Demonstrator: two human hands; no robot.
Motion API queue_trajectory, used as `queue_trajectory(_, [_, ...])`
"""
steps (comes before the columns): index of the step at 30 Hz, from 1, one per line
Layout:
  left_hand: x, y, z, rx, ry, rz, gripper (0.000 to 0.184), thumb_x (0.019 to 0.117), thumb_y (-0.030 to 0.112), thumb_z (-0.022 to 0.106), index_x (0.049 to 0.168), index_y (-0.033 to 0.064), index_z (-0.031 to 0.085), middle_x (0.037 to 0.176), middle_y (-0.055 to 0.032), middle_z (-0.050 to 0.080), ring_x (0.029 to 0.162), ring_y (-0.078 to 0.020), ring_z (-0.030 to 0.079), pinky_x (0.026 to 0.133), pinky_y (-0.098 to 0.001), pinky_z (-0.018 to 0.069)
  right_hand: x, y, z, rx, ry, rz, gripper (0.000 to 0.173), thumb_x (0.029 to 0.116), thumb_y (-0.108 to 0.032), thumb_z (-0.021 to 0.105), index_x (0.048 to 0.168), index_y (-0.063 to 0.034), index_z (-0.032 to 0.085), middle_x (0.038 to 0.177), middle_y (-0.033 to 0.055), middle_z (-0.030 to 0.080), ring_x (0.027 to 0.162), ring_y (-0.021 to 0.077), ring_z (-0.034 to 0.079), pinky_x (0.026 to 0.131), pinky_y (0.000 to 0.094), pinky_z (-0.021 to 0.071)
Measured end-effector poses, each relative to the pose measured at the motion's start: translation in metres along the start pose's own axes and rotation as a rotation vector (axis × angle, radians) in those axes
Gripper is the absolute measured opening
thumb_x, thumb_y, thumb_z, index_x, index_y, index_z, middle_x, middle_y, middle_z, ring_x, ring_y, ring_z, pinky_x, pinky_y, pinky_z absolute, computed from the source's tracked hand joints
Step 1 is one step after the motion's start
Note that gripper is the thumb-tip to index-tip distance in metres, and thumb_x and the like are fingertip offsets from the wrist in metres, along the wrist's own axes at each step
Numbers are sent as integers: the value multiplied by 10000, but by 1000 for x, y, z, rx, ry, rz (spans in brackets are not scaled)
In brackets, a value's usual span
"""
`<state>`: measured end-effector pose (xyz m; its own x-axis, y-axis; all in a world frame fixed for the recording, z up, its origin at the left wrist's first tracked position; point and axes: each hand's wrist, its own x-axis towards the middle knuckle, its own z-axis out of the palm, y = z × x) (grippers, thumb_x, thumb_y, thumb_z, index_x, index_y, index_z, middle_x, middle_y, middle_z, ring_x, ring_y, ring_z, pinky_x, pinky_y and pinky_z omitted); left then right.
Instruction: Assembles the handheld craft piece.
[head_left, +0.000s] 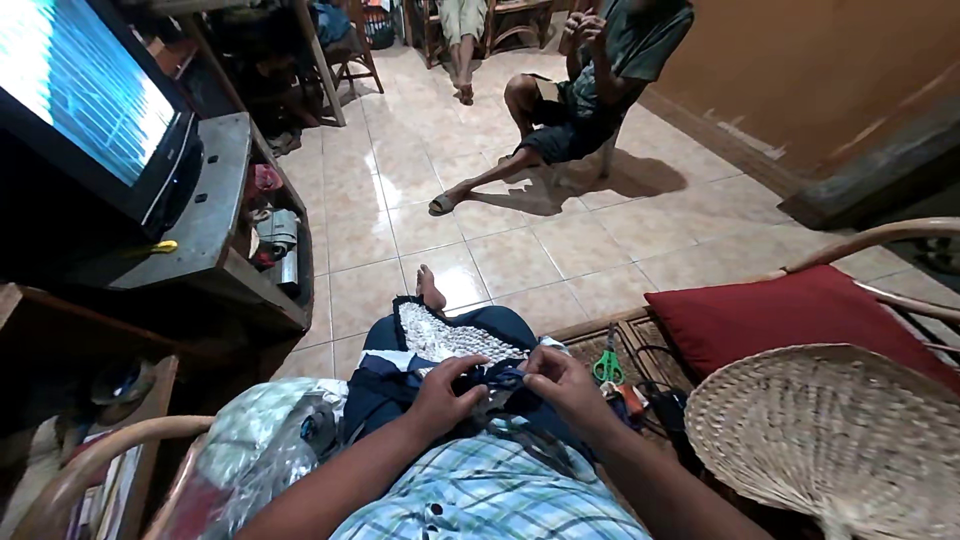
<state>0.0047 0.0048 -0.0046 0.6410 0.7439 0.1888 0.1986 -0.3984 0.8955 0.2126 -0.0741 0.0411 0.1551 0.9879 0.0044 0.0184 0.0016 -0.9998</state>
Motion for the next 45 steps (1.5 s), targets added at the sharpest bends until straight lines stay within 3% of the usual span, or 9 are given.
queue_trajectory(5, [-1, -2, 1, 126, 26, 85, 277, 958, 140, 640, 1195, 31, 734, 1086, -138, 722, 1028, -183, 690, 937, -327, 557, 4, -5, 13, 388, -21, 176, 164, 919, 21, 421, 948, -122, 495, 806, -32, 627, 636, 85, 630, 650, 288, 593])
queue_trajectory(9, [-2, -6, -2, 208, 62, 69, 286, 979, 143, 598, 1208, 32, 729, 1071, -139, 722, 989, -188, 698, 915, -328, 568, -4, -16, -4, 132, -207, 414, 120, 1013, -73, 427, 1091, -113, 509, 728, -39, 541, 475, 36, 451, 445, 192, 418])
queue_trajectory(16, [-4, 2, 0, 212, -30, 41, 308, 989, 134, 588, 1250, 12, 696, 1118, -180, 711, 1003, -248, 704, 916, -383, 572, -16, -29, -56, -535, -862, 91, 352, 1049, -310, 562, 958, 9, 678, 821, 54, 677, 749, 95, 637, 748, 324, 532])
queue_trajectory(18, [-2, 5, -4, 203, -61, 0, 320, 1001, 140, 569, 1272, 13, 682, 1169, -179, 701, 1030, -241, 697, 932, -383, 564, -22, -34, -61, -231, -899, -151, 358, 1045, -370, 569, 1131, -58, 722, 1070, 12, 748, 1025, 61, 684, 1002, 307, 533])
queue_trajectory(24, [-5, 7, -4, 223, -19, 69, 300, 998, 140, 573, 1243, 24, 701, 1085, -164, 713, 965, -229, 701, 885, -370, 575, -33, -39, -60, 289, -909, 9, 654, 1031, -354, 606, 1618, -286, 325, 1263, 62, 685, 1050, 189, 709, 907, 342, 606])
queue_trajectory(28, [-6, 7, 0, 230, 1, 101, 281, 1000, 145, 568, 1205, 27, 720, 1040, -158, 716, 942, -234, 704, 872, -385, 579, -44, -54, -60, 216, -712, 145, 507, 1052, -304, 566, 1548, -307, 463, 969, -13, 724, 630, 45, 639, 539, 195, 553])
queue_trajectory(34, [1, 12, -31, 65, -374, -74, 648, 956, 199, 695, 1490, -21, 404, 1105, -174, 718, 930, -242, 715, 868, -432, 578, -49, -58, -58, -370, -429, -175, 275, 1069, -197, 487, 1203, -64, 687, 828, -40, 646, 705, -39, 584, 664, 148, 521])
queue_trajectory(37, [4, 12, -83, 282, -519, -157, 519, 913, 158, 741, 1370, 1, 553, 1014, -199, 708, 922, -337, 698, 872, -548, 552, -42, -55, -70, -560, -246, -188, 300, 1022, -157, 481, 1186, -16, 690, 851, 4, 648, 695, -11, 558, 665, 187, 506])
queue_trajectory(45, [-37, 18, -279, 634, 132, -427, 199, 1002, 63, 605, 1174, 9, 689, 1063, -204, 699, 987, -345, 671, 901, -611, 506, -19, -37, -85, -515, -174, 55, 301, 1058, -191, 434, 1194, -42, 658, 765, -61, 561, 627, -14, 503, 604, 190, 458])
